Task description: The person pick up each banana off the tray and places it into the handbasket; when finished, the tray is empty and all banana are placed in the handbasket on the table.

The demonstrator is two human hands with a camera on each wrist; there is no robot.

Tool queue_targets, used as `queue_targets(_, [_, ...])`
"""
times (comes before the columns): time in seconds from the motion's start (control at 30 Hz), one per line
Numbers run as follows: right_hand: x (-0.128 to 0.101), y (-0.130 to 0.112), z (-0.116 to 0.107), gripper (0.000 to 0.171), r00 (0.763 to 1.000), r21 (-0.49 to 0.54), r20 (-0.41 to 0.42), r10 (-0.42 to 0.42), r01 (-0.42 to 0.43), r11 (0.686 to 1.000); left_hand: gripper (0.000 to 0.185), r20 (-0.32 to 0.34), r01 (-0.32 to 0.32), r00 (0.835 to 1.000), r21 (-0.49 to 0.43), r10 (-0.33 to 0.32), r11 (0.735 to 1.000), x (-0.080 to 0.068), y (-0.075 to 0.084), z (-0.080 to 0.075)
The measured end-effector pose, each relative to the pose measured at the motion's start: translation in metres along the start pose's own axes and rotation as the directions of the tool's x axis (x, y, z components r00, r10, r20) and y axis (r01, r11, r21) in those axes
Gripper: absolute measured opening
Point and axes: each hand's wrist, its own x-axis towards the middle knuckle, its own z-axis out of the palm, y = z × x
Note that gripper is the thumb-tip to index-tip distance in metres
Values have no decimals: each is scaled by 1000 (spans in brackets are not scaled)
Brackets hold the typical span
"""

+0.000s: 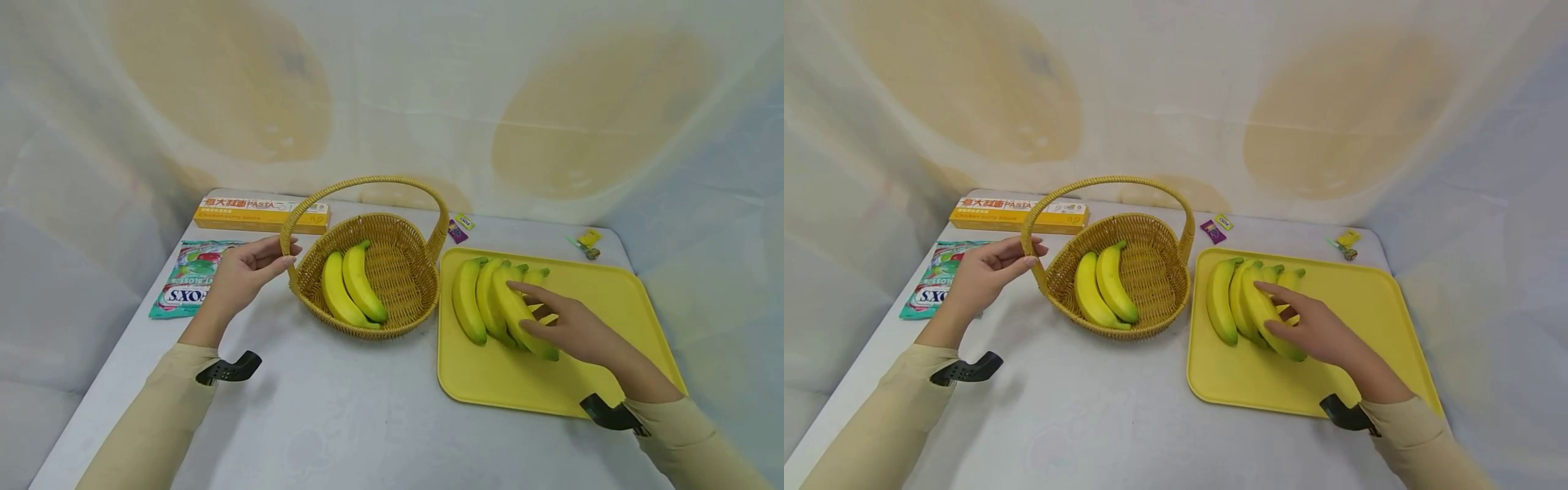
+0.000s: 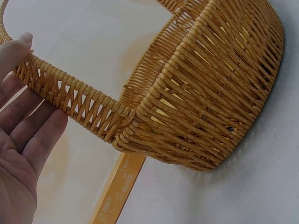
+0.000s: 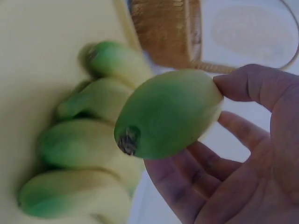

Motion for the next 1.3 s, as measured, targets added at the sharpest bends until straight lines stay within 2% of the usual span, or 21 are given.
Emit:
queue_targets(0.17, [3, -20, 2, 60, 995, 51, 71, -71, 67, 996, 42, -9, 5, 1000, 3, -5, 1000, -1, 1, 0])
queue_targets(0.4, [12, -43, 5, 58, 973, 88, 135, -187, 176, 980, 39, -9, 6, 1000, 5, -6, 1000, -1, 2, 1])
queue_targets(0.57, [30, -58, 9, 57, 954, 121, 178, -241, 222, 968, 41, -9, 22, 1000, 13, -22, 1000, -2, 3, 0])
queue_targets(0.7, [54, -70, 14, 60, 947, 132, 194, -256, 233, 963, 42, -8, 23, 1000, 16, -23, 1000, -2, 3, 0])
queue_targets(0.87, [88, -85, 20, 61, 953, 145, 214, -217, 188, 971, 40, -10, 17, 1000, 10, -17, 1000, -2, 3, 0])
queue_targets(1.03, [123, -98, 32, 60, 962, 189, 249, -112, 65, 980, 43, -5, 25, 1000, 6, -25, 1000, -2, 4, 0])
queue_targets(1.13, [141, -103, 40, 60, 960, 206, 273, -57, 0, 978, 43, -4, 34, 999, 11, -34, 999, -2, 5, 0])
queue_targets(1.3, [169, -110, 48, 61, 954, 177, 299, -19, -35, 984, 43, -7, 37, 999, 24, -37, 999, -2, 5, 0])
